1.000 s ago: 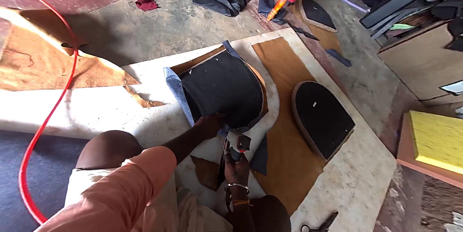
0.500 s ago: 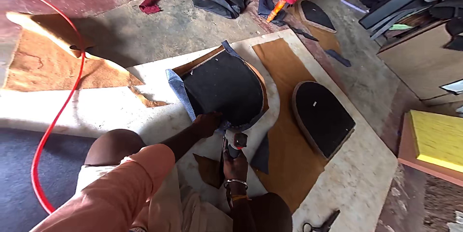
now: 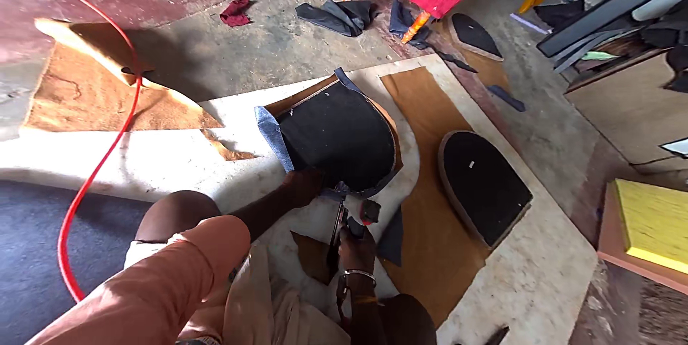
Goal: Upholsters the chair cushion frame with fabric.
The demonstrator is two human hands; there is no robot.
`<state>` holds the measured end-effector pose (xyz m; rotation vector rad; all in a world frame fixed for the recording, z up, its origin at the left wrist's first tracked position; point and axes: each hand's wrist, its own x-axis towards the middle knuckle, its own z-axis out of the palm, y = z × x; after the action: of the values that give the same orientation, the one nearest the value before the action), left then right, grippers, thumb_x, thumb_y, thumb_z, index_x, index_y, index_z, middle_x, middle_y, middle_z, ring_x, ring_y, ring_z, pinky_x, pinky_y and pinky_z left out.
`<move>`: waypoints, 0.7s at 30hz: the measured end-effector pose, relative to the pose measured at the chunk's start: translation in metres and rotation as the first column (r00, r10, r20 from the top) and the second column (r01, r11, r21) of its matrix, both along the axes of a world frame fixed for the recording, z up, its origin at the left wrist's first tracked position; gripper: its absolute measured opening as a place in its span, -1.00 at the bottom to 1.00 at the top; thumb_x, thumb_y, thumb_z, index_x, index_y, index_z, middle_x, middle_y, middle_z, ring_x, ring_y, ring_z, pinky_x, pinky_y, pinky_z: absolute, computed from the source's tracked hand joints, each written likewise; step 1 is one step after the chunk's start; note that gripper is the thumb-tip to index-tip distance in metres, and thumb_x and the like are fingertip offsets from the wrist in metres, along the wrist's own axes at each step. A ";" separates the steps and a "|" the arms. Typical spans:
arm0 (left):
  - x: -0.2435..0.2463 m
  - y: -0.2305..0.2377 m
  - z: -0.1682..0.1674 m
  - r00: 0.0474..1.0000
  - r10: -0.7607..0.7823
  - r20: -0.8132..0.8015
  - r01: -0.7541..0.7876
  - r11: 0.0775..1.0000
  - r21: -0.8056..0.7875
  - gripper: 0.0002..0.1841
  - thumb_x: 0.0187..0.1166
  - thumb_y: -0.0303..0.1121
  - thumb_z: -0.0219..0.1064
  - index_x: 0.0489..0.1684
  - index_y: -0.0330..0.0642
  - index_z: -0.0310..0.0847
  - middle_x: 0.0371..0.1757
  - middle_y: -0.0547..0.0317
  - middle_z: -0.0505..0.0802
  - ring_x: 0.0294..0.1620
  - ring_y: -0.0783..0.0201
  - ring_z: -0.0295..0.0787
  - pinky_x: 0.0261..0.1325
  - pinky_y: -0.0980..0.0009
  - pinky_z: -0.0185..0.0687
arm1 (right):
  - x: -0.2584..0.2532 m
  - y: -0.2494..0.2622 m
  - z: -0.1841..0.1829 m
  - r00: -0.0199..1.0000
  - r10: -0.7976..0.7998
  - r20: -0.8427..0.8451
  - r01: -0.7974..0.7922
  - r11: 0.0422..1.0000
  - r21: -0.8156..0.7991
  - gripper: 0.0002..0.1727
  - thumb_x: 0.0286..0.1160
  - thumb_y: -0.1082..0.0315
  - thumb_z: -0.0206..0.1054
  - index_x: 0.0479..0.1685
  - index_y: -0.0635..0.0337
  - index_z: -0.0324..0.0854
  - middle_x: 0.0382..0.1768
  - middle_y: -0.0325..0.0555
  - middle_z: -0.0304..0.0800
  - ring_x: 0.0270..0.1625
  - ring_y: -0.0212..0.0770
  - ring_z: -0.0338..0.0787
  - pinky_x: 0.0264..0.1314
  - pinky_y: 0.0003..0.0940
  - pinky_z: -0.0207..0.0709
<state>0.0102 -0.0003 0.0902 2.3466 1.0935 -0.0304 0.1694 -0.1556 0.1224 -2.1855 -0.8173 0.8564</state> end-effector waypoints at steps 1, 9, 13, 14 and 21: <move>-0.004 -0.003 -0.002 1.000 -0.004 0.007 0.004 0.999 0.034 -0.71 0.73 -0.16 0.28 0.24 0.00 0.78 0.72 0.27 0.53 0.74 0.10 0.40 0.55 -0.04 0.54 | 0.000 0.000 0.008 0.982 -0.059 -0.179 0.066 0.997 0.036 -0.72 0.53 0.33 0.51 0.01 0.38 0.66 -0.51 0.00 0.70 -0.62 -0.19 0.66 -0.53 -0.24 0.63; 0.056 -0.012 -0.014 0.995 0.075 0.066 -0.082 0.989 0.123 -0.70 0.82 -0.17 0.12 0.24 0.03 0.74 0.51 0.28 0.72 0.54 0.08 0.60 0.44 -0.05 0.53 | 0.017 0.002 0.009 0.969 -0.132 -0.210 0.154 0.984 0.091 -0.70 0.57 0.38 0.46 0.05 0.44 0.55 -0.61 0.01 0.64 -0.72 -0.18 0.64 -0.63 -0.28 0.66; 0.065 -0.012 -0.020 0.995 0.102 0.017 -0.104 0.985 0.139 -0.73 0.80 -0.21 0.13 0.23 0.05 0.73 0.44 0.30 0.74 0.48 0.08 0.60 0.38 -0.03 0.53 | 0.027 0.004 -0.008 0.993 -0.035 0.111 0.040 0.998 -0.049 -0.65 0.44 0.20 0.57 -0.03 0.31 0.71 -0.50 0.01 0.77 -0.59 -0.10 0.73 -0.41 -0.04 0.70; 0.066 -0.012 -0.020 0.993 0.121 0.020 -0.122 0.985 0.123 -0.74 0.77 -0.24 0.16 0.22 0.05 0.74 0.42 0.30 0.74 0.46 0.08 0.62 0.37 -0.02 0.54 | 0.026 0.005 -0.012 0.992 0.000 0.129 0.009 0.997 -0.070 -0.66 0.44 0.19 0.55 -0.03 0.28 0.71 -0.48 0.01 0.78 -0.57 -0.09 0.74 -0.39 -0.02 0.70; 0.070 -0.010 -0.022 0.985 0.173 0.001 -0.173 0.983 0.061 -0.71 0.75 -0.23 0.20 0.26 -0.02 0.73 0.46 0.22 0.72 0.45 0.05 0.63 0.45 -0.03 0.54 | 0.011 0.014 -0.025 0.922 0.156 0.354 -0.118 0.985 -0.127 -0.56 0.41 0.15 0.50 0.17 0.23 0.73 -0.19 0.03 0.91 -0.06 -0.02 0.90 0.10 0.11 0.70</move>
<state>0.0802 -0.0105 0.0678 2.2960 1.3140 0.0624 0.1809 -0.1418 0.0975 -2.4426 -1.1384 0.5734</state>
